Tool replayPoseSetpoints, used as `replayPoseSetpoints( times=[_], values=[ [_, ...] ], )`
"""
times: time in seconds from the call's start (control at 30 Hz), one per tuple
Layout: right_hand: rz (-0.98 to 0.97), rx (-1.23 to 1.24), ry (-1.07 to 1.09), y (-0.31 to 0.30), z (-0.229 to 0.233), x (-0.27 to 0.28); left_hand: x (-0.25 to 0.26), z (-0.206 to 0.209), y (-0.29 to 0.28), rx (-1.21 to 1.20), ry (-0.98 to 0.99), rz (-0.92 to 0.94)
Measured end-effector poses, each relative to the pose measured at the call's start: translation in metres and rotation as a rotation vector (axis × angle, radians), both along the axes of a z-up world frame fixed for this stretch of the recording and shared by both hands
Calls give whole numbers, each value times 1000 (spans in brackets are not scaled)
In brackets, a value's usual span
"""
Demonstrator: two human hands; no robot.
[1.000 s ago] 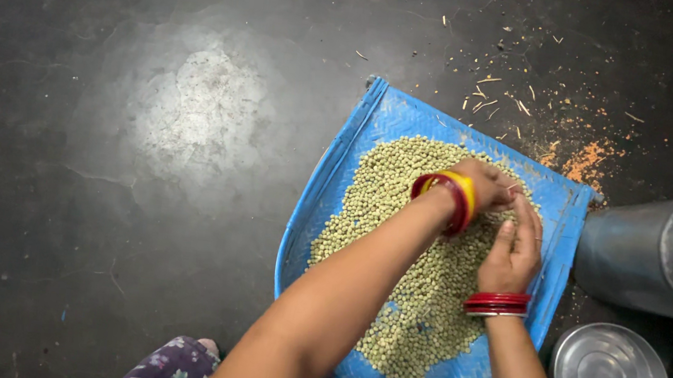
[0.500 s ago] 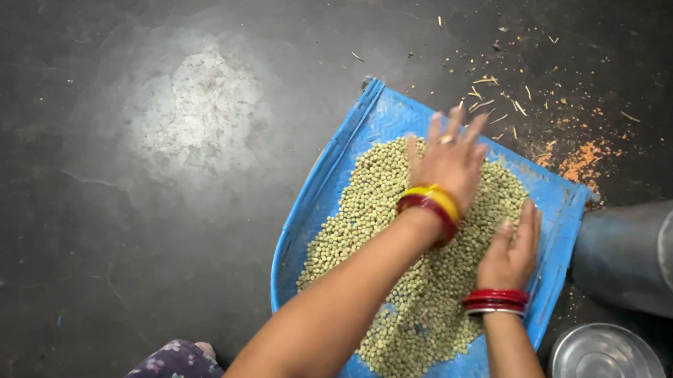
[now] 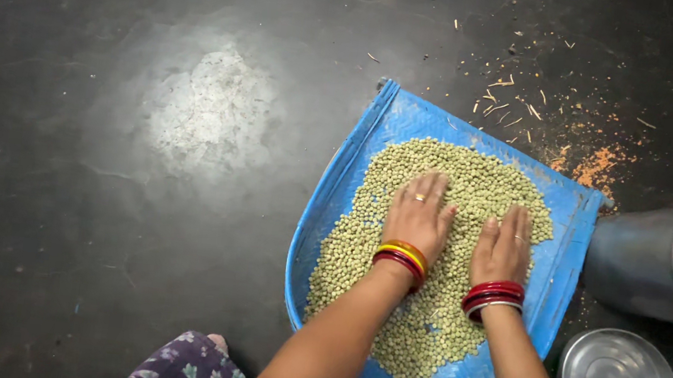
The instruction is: The person sorts green lentils by hand in a blue tray, picking out debris and transferring the lentils into a metal container. The person repeatedly scoops lentils with both hands and pours them into the container.
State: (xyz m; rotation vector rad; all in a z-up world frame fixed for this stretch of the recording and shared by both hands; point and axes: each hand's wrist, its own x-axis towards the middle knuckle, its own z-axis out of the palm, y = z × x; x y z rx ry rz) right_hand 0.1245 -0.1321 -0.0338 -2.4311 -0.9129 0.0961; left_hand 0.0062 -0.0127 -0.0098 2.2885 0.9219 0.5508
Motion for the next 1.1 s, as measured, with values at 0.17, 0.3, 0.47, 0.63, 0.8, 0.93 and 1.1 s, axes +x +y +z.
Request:
replayPoseSetpoints(
  times=[0.17, 0.3, 0.47, 0.63, 0.8, 0.93, 1.1],
  values=[
    [84, 186, 95, 9, -5, -8, 15, -3, -24, -114, -210, -21],
    [49, 423, 391, 14, 1, -16, 25, -4, -34, -269, -373, -21],
    [-152, 565, 639, 18, 28, -29, 33, 3, -48, -788, -586, 150],
    [-307, 846, 930, 18, 50, -40, 35, 10, -52, -1117, -874, 181],
    [-329, 1078, 1131, 14, 60, -39, 31, 26, -57, -1272, -952, 168],
    [-350, 1170, 1214, 7, 66, -38, 30, 43, -58, -1342, -1014, 124],
    [-300, 1243, 1230, -1, 83, -26, 39, 67, -66, -1423, -1088, 82]
  ],
)
